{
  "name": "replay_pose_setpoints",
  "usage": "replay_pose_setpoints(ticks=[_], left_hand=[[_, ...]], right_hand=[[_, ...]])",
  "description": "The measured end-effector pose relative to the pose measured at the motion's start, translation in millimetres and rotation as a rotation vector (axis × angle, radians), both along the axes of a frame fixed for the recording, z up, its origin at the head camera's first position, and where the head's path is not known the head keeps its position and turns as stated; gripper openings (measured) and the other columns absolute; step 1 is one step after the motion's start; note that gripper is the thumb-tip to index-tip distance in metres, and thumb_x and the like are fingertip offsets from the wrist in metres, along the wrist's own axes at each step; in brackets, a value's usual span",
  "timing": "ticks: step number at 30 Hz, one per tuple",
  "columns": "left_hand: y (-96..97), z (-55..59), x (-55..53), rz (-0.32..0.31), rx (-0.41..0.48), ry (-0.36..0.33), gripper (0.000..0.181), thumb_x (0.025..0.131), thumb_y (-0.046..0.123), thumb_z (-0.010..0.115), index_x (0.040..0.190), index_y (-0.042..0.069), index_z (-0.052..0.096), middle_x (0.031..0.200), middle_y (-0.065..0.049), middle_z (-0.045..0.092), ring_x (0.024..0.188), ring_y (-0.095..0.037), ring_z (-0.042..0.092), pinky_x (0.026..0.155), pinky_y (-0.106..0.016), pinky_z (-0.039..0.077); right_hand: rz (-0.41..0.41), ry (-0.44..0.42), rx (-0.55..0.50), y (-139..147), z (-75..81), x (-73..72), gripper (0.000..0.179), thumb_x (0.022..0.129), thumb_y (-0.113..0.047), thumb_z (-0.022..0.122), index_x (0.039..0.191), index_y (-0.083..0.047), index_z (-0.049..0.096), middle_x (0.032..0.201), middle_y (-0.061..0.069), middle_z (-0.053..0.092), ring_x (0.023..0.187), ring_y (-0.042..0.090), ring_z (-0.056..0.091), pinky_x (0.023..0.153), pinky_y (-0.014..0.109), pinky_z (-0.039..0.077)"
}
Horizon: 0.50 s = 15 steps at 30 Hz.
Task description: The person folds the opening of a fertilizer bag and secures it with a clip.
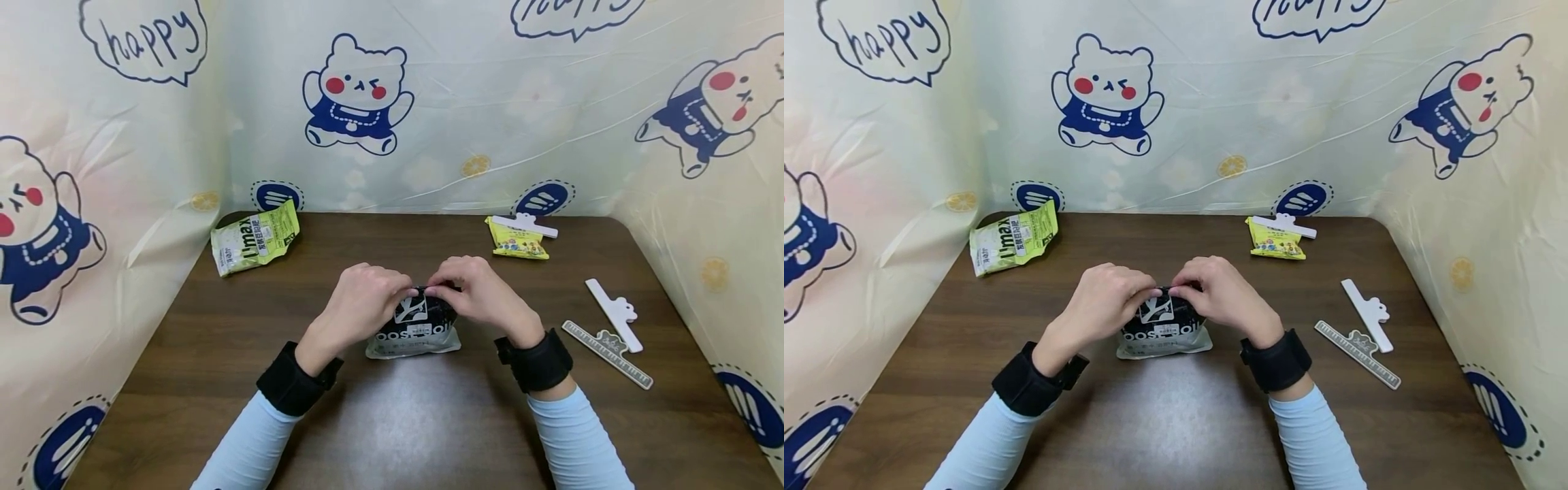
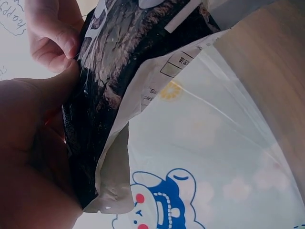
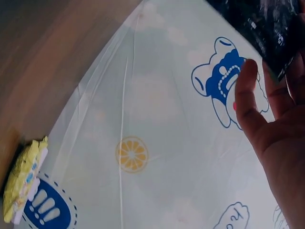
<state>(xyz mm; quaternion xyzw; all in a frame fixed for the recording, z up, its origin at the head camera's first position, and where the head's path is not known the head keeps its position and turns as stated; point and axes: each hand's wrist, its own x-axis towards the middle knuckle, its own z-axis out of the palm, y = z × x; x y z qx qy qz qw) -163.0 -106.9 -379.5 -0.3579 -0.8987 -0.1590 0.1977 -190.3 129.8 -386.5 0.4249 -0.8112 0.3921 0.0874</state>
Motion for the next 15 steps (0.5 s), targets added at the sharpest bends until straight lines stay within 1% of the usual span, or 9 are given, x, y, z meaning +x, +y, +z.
replay_pose_setpoints(ticks=[6, 8, 11, 15], left_hand=[[0.7, 0.7, 0.4, -0.015, -0.014, 0.007, 0.012, 0.098, 0.023, 0.075, 0.086, 0.019, 0.076, 0.070, 0.006, 0.072, 0.062, -0.015, 0.064, 0.057, -0.036, 0.048], [0.1, 1.9, 0.4, -0.025, -0.020, -0.011, 0.011, 0.098, 0.023, 0.074, 0.089, 0.019, 0.077, 0.074, 0.006, 0.074, 0.066, -0.015, 0.066, 0.059, -0.036, 0.049], [-3.2, 6.5, 0.5, -0.036, -0.029, -0.046, 0.009, 0.098, 0.024, 0.075, 0.093, 0.018, 0.079, 0.081, 0.005, 0.076, 0.074, -0.017, 0.067, 0.065, -0.039, 0.052], [-12.9, 13.4, -0.9, -0.029, -0.009, -0.088, 0.008, 0.094, 0.022, 0.080, 0.097, 0.016, 0.082, 0.088, 0.002, 0.072, 0.083, -0.020, 0.064, 0.071, -0.040, 0.056]], right_hand=[[0.047, -0.049, -0.025, -2.8, -0.2, 0.1, 0.008, 0.090, -0.002, 0.080, 0.096, -0.007, 0.079, 0.087, 0.005, 0.077, 0.076, 0.016, 0.063, 0.065, 0.040, 0.055], [0.057, -0.057, -0.037, -4.4, -0.1, 0.3, 0.008, 0.089, 0.000, 0.080, 0.094, -0.007, 0.079, 0.086, 0.006, 0.077, 0.075, 0.017, 0.062, 0.064, 0.039, 0.055], [0.058, -0.060, -0.048, -5.5, -1.1, -0.4, 0.008, 0.088, 0.001, 0.080, 0.091, -0.006, 0.080, 0.083, 0.006, 0.076, 0.072, 0.017, 0.062, 0.063, 0.039, 0.055], [0.058, -0.067, -0.041, -5.3, -1.0, -0.3, 0.008, 0.090, 0.001, 0.079, 0.091, -0.007, 0.079, 0.084, 0.006, 0.076, 0.073, 0.016, 0.063, 0.063, 0.038, 0.055]])
